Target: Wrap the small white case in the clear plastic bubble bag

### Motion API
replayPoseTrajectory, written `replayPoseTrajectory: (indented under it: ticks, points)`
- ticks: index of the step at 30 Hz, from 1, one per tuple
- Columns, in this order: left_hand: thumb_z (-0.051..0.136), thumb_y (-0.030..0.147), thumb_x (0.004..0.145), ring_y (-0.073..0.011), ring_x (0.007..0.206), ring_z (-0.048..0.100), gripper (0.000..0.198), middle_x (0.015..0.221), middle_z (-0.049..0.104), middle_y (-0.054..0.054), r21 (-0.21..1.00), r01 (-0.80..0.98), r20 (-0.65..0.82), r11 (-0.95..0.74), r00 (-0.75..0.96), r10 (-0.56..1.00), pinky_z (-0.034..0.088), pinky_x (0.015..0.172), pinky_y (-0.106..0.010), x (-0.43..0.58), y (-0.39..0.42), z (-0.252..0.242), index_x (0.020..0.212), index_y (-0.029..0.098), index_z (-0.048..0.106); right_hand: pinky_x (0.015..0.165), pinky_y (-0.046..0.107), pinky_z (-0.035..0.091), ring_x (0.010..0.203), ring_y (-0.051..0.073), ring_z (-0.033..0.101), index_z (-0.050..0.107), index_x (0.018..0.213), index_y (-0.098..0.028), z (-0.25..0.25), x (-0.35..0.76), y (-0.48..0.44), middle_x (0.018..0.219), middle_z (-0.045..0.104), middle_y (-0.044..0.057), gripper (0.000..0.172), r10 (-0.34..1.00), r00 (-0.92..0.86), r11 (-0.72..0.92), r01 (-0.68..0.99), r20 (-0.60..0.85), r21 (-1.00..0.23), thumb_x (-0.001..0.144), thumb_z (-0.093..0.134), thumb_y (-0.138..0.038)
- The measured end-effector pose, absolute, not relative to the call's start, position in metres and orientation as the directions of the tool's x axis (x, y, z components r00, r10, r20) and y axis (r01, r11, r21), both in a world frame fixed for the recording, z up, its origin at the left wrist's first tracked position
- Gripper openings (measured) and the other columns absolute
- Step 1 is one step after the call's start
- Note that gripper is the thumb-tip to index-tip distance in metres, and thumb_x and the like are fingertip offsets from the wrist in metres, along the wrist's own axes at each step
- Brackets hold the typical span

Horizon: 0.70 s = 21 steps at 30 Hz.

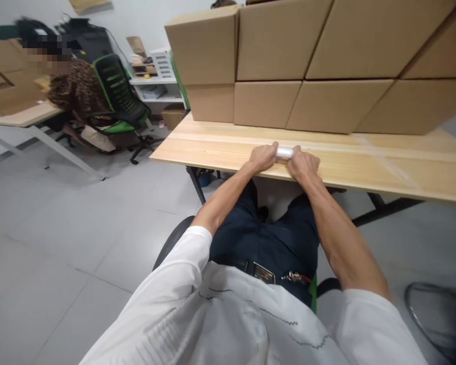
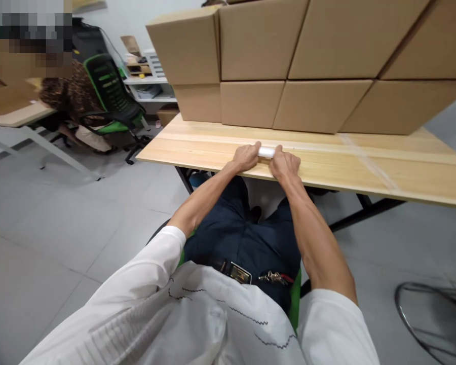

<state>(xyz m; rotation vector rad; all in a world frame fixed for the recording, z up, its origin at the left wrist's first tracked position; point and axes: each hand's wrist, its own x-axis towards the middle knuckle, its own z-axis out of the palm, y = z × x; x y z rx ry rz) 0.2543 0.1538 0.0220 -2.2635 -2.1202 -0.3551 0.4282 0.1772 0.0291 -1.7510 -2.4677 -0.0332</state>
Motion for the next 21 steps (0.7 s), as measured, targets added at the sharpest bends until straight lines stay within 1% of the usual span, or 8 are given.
replayPoseTrajectory:
  ticks: [5, 11, 15, 19, 21]
  points:
    - [0.050, 0.009, 0.113, -0.0374, 0.138, 0.082, 0.056, 0.143, 0.087, -0.027, 0.144, 0.988, 0.168, -0.062, 0.037, 0.985, 0.055, 0.108, -0.041, 0.253, 0.156, 0.024, 0.168, 0.009, 0.064, 0.103, 0.045, 0.050, 0.127, 0.039, 0.083, 0.060, 0.166, -0.008, 0.024, 0.428, 0.183, 0.137, 0.086, 0.032, 0.050, 0.941, -0.314, 0.326, 0.942, 0.126, -0.083, 0.119, 0.048, -0.019]
    - [0.052, 0.011, 0.114, -0.0389, 0.139, 0.081, 0.054, 0.143, 0.087, -0.027, 0.155, 0.986, 0.158, -0.059, 0.034, 0.987, 0.053, 0.108, -0.041, 0.254, 0.154, 0.026, 0.167, 0.010, 0.064, 0.104, 0.046, 0.051, 0.121, 0.039, 0.081, 0.059, 0.166, -0.006, 0.022, 0.430, 0.184, 0.135, 0.085, 0.033, 0.051, 0.937, -0.319, 0.336, 0.935, 0.145, -0.110, 0.118, 0.049, -0.022]
    - [0.053, 0.012, 0.114, -0.0384, 0.140, 0.080, 0.058, 0.145, 0.086, -0.026, 0.159, 0.987, 0.165, -0.037, 0.011, 0.986, 0.052, 0.111, -0.042, 0.255, 0.155, 0.027, 0.171, 0.012, 0.062, 0.103, 0.045, 0.052, 0.121, 0.039, 0.080, 0.058, 0.165, -0.006, 0.021, 0.430, 0.182, 0.132, 0.085, 0.032, 0.052, 0.934, -0.318, 0.339, 0.932, 0.162, -0.125, 0.117, 0.049, -0.024]
    - [0.053, 0.015, 0.112, -0.0379, 0.142, 0.079, 0.058, 0.146, 0.085, -0.023, 0.223, 0.974, 0.188, 0.034, -0.077, 0.979, 0.052, 0.115, -0.044, 0.252, 0.155, 0.031, 0.169, 0.014, 0.065, 0.107, 0.046, 0.054, 0.128, 0.040, 0.081, 0.060, 0.168, -0.007, 0.025, 0.429, 0.185, 0.139, 0.085, 0.032, 0.053, 0.953, -0.264, 0.286, 0.946, 0.149, -0.151, 0.118, 0.045, -0.018]
    - [0.054, 0.020, 0.111, -0.0376, 0.144, 0.077, 0.060, 0.153, 0.084, -0.020, 0.278, 0.958, 0.199, 0.064, -0.122, 0.972, 0.054, 0.118, -0.045, 0.250, 0.152, 0.035, 0.170, 0.016, 0.065, 0.109, 0.045, 0.055, 0.133, 0.039, 0.081, 0.059, 0.171, -0.006, 0.031, 0.428, 0.184, 0.146, 0.084, 0.033, 0.055, 0.970, -0.214, 0.232, 0.956, 0.113, -0.181, 0.120, 0.041, -0.017]
